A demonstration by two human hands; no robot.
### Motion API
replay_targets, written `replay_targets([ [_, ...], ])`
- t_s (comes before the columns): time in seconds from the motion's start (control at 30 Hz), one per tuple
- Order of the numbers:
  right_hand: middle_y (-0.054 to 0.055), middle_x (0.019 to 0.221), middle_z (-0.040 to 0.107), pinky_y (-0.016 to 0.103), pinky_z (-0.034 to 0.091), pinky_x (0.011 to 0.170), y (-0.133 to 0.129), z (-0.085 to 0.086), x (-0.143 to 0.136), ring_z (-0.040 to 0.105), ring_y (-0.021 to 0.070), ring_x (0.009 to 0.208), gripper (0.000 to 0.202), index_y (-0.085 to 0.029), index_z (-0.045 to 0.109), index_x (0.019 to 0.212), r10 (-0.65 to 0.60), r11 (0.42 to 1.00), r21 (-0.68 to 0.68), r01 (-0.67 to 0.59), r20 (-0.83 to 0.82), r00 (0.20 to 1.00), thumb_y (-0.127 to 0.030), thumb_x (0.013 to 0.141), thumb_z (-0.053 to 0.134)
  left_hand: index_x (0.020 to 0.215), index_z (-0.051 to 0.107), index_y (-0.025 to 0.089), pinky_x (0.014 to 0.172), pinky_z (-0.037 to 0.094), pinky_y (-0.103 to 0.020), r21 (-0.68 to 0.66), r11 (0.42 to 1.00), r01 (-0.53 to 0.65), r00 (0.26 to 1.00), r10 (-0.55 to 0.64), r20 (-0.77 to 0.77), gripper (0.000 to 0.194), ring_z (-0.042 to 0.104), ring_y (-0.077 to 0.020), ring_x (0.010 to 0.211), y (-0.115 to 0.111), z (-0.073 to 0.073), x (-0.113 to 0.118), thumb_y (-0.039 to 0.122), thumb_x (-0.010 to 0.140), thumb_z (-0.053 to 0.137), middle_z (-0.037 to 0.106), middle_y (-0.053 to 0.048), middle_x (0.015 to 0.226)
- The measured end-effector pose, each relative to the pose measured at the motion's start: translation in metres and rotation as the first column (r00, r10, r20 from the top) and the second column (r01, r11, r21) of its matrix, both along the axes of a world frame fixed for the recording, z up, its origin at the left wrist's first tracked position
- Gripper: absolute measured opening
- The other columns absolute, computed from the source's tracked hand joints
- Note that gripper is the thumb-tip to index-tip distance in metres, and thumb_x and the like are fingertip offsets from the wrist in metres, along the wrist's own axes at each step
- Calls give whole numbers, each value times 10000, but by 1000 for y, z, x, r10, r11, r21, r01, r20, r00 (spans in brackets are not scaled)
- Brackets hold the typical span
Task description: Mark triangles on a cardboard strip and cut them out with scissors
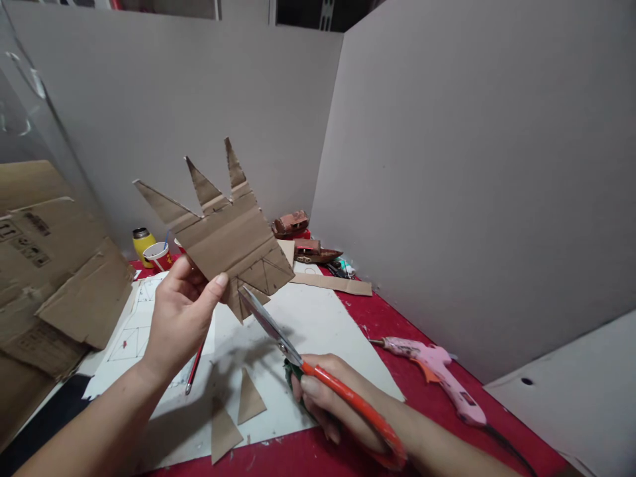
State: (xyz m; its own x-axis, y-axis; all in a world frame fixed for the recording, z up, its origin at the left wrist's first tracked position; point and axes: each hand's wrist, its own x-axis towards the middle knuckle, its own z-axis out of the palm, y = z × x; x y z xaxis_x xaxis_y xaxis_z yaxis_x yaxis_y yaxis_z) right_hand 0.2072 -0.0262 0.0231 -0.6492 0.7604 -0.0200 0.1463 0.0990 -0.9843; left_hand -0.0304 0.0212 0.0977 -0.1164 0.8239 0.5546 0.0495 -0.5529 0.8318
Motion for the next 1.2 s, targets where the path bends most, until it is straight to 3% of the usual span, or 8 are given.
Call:
replay_targets([
  [0.2, -71, 524, 463, 183, 363, 432, -5, 9, 2, 415, 66, 400, 636, -159, 553, 860, -20, 988, -154, 14, -41, 999, -773, 911, 396, 1047, 666, 214, 797, 572, -287, 101, 992, -71, 990, 82, -111, 187, 693, -172, 902, -3, 0, 3, 214, 866, 710, 733, -16, 982],
  [0.37, -81, 517, 448, 179, 342, 419, -4, 15, 5, 411, 65, 393, 648, -173, 520, 846, 12, 995, -104, -10, 24, 1000, -800, 899, 369, 991, 643, 222, 718, 556, -258, 124, 988, -97, 981, 117, -158, 133, 674, -157, 818, -6, -3, 5, 207, 871, 699, 701, -1, 897],
  [0.53, -78, 522, 466, 178, 333, 430, -3, 15, 7, 422, 68, 416, 581, -176, 510, 857, 44, 999, -15, -43, 79, 996, -736, 946, 381, 1035, 652, 208, 820, 531, -287, 27, 998, -60, 991, 63, -116, 186, 664, -185, 930, -5, -3, 4, 260, 866, 712, 709, -43, 1013],
  [0.6, -80, 526, 469, 174, 338, 421, -2, 11, 6, 420, 65, 403, 598, -179, 512, 861, 51, 997, -68, -46, 69, 996, -758, 931, 378, 1032, 653, 204, 850, 529, -305, -11, 1000, -25, 997, 25, -71, 201, 669, -197, 962, -3, -2, 4, 274, 856, 720, 717, -51, 1044],
  [0.77, -73, 533, 472, 165, 370, 383, 0, 1, 0, 441, 66, 375, 685, -163, 541, 845, 96, 976, -198, -93, 5, 995, -819, 888, 348, 996, 665, 213, 811, 531, -277, -4, 997, -72, 997, 72, 10, 207, 669, -173, 899, -1, 0, 3, 281, 828, 763, 719, -22, 966],
  [1.03, -71, 551, 485, 173, 353, 412, 2, -4, -4, 447, 72, 412, 615, -175, 511, 878, 74, 997, 12, -73, -22, 997, -767, 931, 350, 951, 681, 202, 597, 508, -210, -146, 989, -13, 983, 39, 178, 249, 600, -109, 638, -3, 1, 1, 263, 761, 832, 669, 39, 744],
  [1.2, -72, 549, 459, 191, 347, 417, 1, -3, -5, 441, 81, 417, 621, -188, 480, 840, 34, 999, 41, -34, 8, 999, -790, 911, 349, 938, 673, 195, 629, 549, -258, -196, 981, -5, 973, 50, 227, 279, 668, -153, 710, -10, 0, 6, 290, 739, 845, 741, -6, 873],
])
